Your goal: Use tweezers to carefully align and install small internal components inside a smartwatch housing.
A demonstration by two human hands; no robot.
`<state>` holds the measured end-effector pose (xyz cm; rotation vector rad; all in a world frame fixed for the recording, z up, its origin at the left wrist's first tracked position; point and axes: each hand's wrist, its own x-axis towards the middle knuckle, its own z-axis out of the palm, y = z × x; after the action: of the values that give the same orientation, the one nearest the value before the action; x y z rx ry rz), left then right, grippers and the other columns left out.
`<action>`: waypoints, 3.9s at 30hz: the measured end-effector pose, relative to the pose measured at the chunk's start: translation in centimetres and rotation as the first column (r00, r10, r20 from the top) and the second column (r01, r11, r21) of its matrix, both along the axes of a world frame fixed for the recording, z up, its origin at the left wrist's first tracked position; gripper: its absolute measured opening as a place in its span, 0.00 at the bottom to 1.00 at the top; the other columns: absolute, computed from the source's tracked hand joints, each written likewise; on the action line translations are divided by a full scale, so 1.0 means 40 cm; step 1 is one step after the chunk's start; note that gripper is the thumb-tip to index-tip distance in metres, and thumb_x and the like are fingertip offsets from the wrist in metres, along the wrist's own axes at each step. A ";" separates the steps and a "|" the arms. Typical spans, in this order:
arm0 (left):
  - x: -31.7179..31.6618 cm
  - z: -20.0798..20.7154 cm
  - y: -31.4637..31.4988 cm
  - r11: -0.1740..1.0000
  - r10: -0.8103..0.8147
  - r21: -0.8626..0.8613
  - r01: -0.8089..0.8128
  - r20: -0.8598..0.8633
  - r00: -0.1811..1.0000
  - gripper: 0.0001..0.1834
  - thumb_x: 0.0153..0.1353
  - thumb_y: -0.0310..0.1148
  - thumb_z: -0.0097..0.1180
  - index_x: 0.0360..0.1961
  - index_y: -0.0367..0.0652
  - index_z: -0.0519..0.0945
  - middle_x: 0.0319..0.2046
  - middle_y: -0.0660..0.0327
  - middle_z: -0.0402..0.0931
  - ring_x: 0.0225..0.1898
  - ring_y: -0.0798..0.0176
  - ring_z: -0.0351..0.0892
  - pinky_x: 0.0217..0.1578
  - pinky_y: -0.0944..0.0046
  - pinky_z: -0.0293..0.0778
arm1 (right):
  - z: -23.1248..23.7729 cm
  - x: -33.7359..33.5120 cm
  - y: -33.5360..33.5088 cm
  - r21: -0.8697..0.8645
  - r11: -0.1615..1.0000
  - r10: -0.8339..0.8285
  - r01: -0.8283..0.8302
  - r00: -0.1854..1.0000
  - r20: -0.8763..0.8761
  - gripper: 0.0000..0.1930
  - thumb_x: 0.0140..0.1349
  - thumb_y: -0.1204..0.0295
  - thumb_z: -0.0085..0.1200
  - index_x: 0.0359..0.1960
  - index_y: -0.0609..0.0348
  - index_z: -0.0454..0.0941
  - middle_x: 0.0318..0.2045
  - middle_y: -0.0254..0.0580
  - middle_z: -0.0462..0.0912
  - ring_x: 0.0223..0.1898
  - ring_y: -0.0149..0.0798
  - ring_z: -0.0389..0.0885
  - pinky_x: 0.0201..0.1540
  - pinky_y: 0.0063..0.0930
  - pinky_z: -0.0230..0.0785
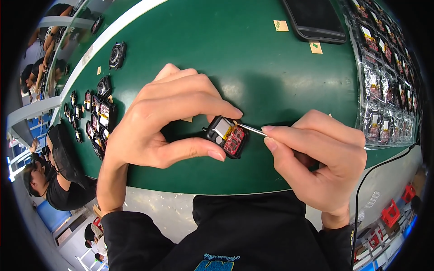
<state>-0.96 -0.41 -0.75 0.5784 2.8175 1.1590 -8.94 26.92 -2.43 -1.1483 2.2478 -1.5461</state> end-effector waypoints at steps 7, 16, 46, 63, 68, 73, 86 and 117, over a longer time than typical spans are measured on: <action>-0.002 0.002 0.001 1.000 0.001 0.011 -0.002 0.014 1.000 0.39 0.49 0.63 0.78 0.48 0.37 0.93 0.35 0.60 0.88 0.34 0.61 0.80 0.41 0.59 0.60 | 0.000 0.001 0.000 -0.005 1.000 0.004 -0.004 1.000 0.001 0.11 0.54 0.87 0.71 0.39 0.65 0.95 0.23 0.34 0.82 0.18 0.21 0.69 0.21 0.20 0.53; -0.014 0.009 0.005 0.999 -0.030 -0.021 0.030 -0.027 0.999 0.35 0.51 0.62 0.78 0.43 0.39 0.93 0.33 0.60 0.87 0.33 0.60 0.81 0.40 0.59 0.61 | 0.000 -0.003 -0.003 -0.009 1.000 0.015 -0.015 1.000 -0.010 0.11 0.54 0.86 0.72 0.40 0.65 0.95 0.23 0.34 0.82 0.17 0.20 0.69 0.20 0.19 0.52; -0.007 0.036 0.053 0.986 0.027 -0.163 -0.035 -0.050 0.998 0.29 0.51 0.40 0.84 0.53 0.41 0.90 0.30 0.63 0.80 0.32 0.58 0.77 0.42 0.57 0.68 | -0.004 0.001 0.055 -0.351 0.915 0.259 -0.199 0.957 0.132 0.11 0.56 0.81 0.73 0.41 0.60 0.93 0.27 0.37 0.85 0.21 0.38 0.81 0.24 0.31 0.71; -0.472 0.114 0.320 0.936 -0.341 -0.180 0.301 -0.262 0.903 0.28 0.63 0.35 0.76 0.64 0.41 0.86 0.56 0.55 0.82 0.57 0.49 0.81 0.62 0.51 0.75 | -0.020 0.013 0.036 -0.208 0.925 0.326 -0.319 0.945 0.000 0.06 0.61 0.70 0.68 0.35 0.58 0.91 0.29 0.39 0.84 0.28 0.49 0.86 0.33 0.42 0.78; -0.418 0.104 0.232 0.979 -0.155 -0.183 0.093 -0.361 0.919 0.22 0.66 0.32 0.73 0.61 0.43 0.87 0.56 0.55 0.84 0.58 0.48 0.82 0.62 0.50 0.76 | -0.021 0.013 0.051 -0.252 0.930 0.269 -0.266 0.963 -0.023 0.06 0.62 0.71 0.68 0.37 0.57 0.93 0.27 0.39 0.83 0.25 0.47 0.85 0.30 0.40 0.77; -0.318 0.073 -0.085 0.726 0.227 -0.457 -0.514 -0.547 0.806 0.20 0.67 0.36 0.70 0.58 0.42 0.87 0.58 0.51 0.84 0.60 0.43 0.82 0.63 0.47 0.76 | -0.011 0.004 0.064 -0.151 0.949 0.286 -0.276 0.957 0.052 0.05 0.62 0.72 0.70 0.38 0.57 0.93 0.24 0.37 0.82 0.19 0.42 0.79 0.24 0.36 0.71; -0.202 0.035 -0.295 0.704 0.429 -0.380 -0.600 -0.446 0.786 0.14 0.71 0.28 0.64 0.55 0.35 0.87 0.48 0.47 0.86 0.52 0.39 0.84 0.56 0.48 0.79 | -0.006 0.010 0.039 -0.146 0.962 0.245 -0.230 0.965 0.094 0.07 0.61 0.75 0.72 0.40 0.60 0.93 0.24 0.34 0.81 0.17 0.35 0.74 0.21 0.31 0.65; -0.010 0.047 -0.008 0.967 0.060 -0.240 -0.085 -0.108 0.992 0.43 0.48 0.51 0.83 0.63 0.41 0.87 0.45 0.61 0.82 0.45 0.55 0.82 0.50 0.58 0.71 | 0.020 -0.003 0.020 -0.053 0.987 0.150 -0.149 0.988 0.023 0.14 0.50 0.82 0.75 0.40 0.61 0.95 0.22 0.32 0.81 0.17 0.29 0.76 0.19 0.24 0.62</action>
<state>-1.37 -0.73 1.14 0.5323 3.0262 0.7927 -9.05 27.72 -1.61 -1.2708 2.0645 -1.5578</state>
